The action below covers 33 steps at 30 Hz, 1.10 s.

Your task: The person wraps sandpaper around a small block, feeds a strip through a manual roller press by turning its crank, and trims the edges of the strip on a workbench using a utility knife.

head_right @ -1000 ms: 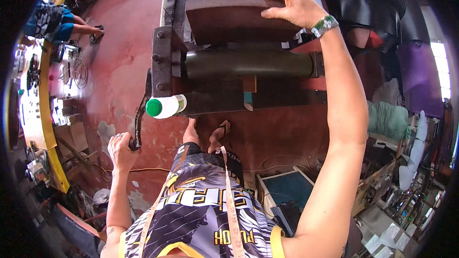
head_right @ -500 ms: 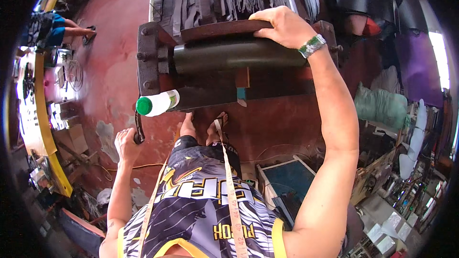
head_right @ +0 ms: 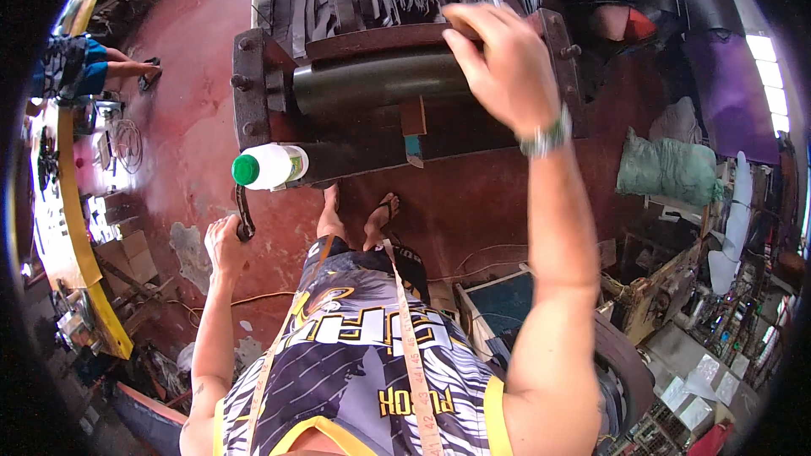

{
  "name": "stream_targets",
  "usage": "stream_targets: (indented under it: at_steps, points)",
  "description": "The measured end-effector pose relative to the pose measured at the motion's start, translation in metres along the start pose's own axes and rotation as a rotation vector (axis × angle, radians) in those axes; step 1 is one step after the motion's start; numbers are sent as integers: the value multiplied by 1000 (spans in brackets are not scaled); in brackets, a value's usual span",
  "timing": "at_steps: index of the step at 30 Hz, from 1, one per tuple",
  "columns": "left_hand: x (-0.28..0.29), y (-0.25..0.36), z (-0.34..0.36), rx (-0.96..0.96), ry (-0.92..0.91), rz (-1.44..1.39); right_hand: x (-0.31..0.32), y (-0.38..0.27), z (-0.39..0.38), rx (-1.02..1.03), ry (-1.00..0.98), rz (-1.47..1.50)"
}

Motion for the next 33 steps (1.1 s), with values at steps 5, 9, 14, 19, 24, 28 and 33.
stream_targets:
  at_steps: [5,9,14,19,24,28,33]
  points:
    - [-26,-1,18,-52,2,14,-69,15,-144,-822,73,365]
    - [-61,-14,35,-85,-55,-12,-130,40,-149,-930,-67,878]
    - [-121,-18,89,-175,-138,-22,-134,39,-163,-920,-103,1141]
    - [-206,-121,162,-381,183,-66,-148,24,-169,-892,-233,1187]
    - [-215,-106,255,-68,-186,-107,-150,-9,-228,-1015,-34,1095]
    - [-159,-55,268,-295,-405,-14,-122,-78,-246,-1088,287,1165]
    - [-141,-103,200,-431,-142,59,-109,-162,-263,-1056,587,1064]
Point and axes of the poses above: each hand's wrist, its own z-axis towards the middle knuckle, its own x-axis out of the back of the hand, y = z × x, the point moved 3 cm from there along z, towards the middle knuckle, and after that the axes turned 7 degrees about z, right-handed, at the moved point
